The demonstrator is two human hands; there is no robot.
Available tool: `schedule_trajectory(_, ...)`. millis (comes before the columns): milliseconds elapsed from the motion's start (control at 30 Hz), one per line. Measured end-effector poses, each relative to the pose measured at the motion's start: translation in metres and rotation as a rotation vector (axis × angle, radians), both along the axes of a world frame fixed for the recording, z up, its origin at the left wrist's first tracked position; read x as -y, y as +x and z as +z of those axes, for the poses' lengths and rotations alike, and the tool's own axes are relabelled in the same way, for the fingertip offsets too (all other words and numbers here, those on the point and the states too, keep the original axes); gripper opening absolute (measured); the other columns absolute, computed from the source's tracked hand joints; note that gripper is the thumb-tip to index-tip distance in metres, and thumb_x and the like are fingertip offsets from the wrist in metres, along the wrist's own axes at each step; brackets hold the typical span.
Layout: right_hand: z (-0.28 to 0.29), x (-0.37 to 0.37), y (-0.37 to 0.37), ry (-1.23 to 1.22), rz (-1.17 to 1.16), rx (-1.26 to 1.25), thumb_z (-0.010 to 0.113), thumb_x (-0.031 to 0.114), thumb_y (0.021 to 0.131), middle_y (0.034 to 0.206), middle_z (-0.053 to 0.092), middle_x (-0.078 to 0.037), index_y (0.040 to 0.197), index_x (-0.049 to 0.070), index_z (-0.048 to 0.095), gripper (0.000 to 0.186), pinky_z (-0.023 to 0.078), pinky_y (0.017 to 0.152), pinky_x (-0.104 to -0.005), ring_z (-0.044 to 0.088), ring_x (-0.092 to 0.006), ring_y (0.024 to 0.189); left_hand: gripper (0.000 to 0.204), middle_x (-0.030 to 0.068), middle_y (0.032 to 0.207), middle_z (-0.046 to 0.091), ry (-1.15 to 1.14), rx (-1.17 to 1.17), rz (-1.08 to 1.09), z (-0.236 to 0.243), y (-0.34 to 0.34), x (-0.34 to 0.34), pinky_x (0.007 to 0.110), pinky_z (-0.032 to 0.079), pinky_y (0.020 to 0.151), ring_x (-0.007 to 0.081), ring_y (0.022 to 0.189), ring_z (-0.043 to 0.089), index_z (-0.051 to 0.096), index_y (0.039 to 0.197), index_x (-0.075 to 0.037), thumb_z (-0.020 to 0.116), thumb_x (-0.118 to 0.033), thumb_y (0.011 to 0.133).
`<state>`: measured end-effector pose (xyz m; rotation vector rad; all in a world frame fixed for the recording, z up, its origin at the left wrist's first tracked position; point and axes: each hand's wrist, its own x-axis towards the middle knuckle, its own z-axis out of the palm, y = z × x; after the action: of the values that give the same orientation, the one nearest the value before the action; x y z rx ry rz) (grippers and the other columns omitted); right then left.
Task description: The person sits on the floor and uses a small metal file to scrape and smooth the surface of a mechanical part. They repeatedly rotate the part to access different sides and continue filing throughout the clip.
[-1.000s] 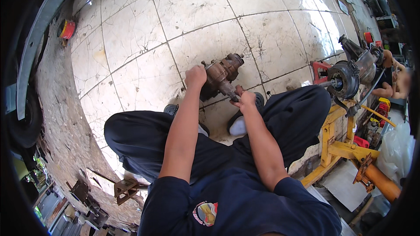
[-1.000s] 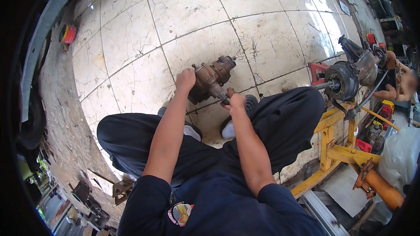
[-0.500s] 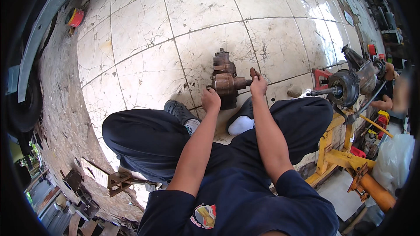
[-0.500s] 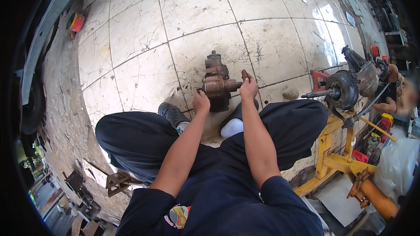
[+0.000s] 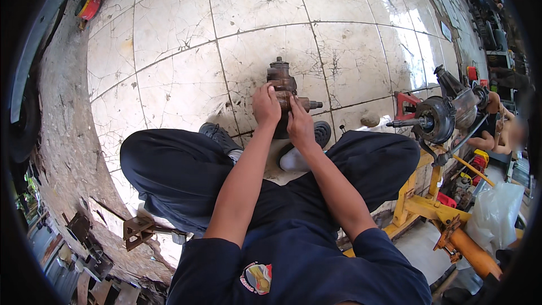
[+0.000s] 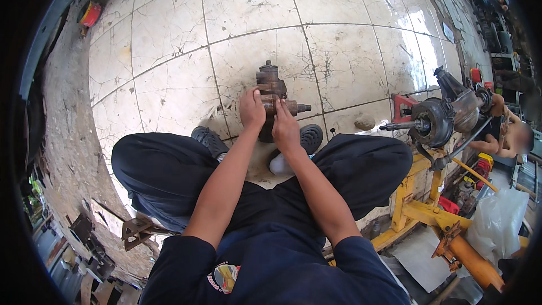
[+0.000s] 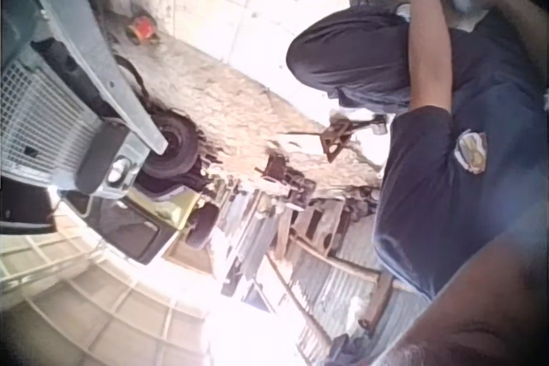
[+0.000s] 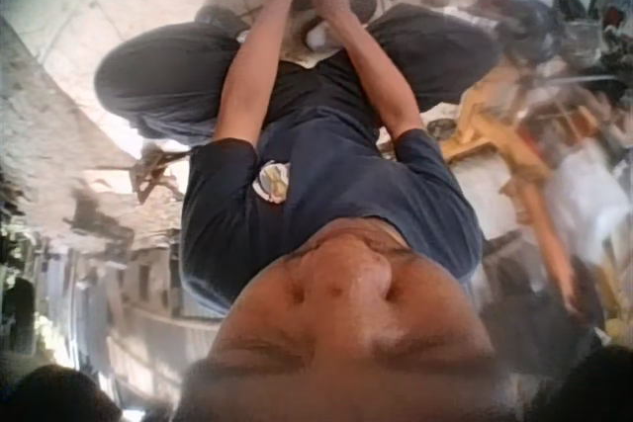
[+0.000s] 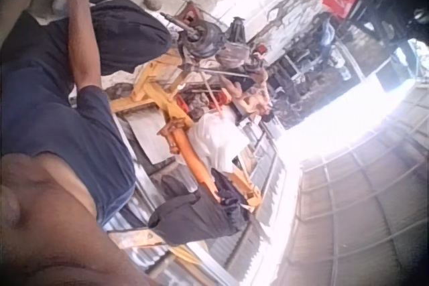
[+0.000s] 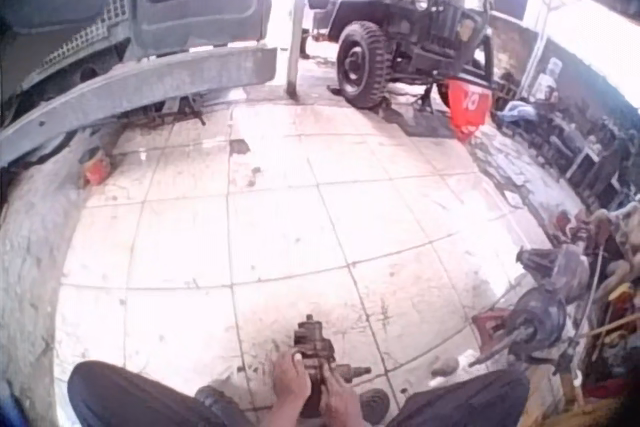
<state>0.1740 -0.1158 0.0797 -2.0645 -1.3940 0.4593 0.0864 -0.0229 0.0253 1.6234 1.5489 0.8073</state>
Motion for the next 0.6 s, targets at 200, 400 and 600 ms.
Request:
schedule_trajectory(200, -0.014, -0.033, 0.043, -0.144, 0.299, -0.004, 0.054, 0.0, 0.087, 0.142, 0.055, -0.034, 0.145, -0.007, 0.05, 0.059, 0.052, 0.103, -0.0491, 0.06, -0.0455, 0.125, 0.027, 0.0115, 0.103, 0.065, 0.066, -0.386, 0.039, -0.009, 0.015, 0.011, 0.048, 0.045, 0.092, 0.0335, 0.104, 0.062, 0.064, 0.102, -0.01, 0.047, -0.031, 0.106)
schedule_trajectory(400, 0.012, -0.016, 0.043, -0.146, 0.422, 0.016, 0.053, 0.001, 0.087, 0.141, 0.056, -0.034, 0.144, -0.008, 0.051, 0.058, 0.051, 0.104, -0.0495, 0.061, -0.0452, 0.123, 0.025, 0.0106, 0.104, 0.065, 0.04, -0.389, 0.023, -0.008, 0.012, 0.017, 0.048, 0.044, 0.091, 0.0322, 0.105, 0.062, 0.064, 0.103, -0.011, 0.049, -0.03, 0.105)
schedule_trajectory(600, 0.004, -0.021, 0.043, -0.186, 0.418, 0.019, 0.055, 0.0, 0.087, 0.144, 0.055, -0.033, 0.147, -0.006, 0.049, 0.06, 0.051, 0.104, -0.0495, 0.06, -0.0443, 0.125, 0.022, 0.01, 0.105, 0.065, 0.028, -0.404, 0.036, -0.007, 0.014, 0.014, 0.047, 0.045, 0.091, 0.0311, 0.104, 0.062, 0.064, 0.103, -0.012, 0.05, -0.028, 0.104)
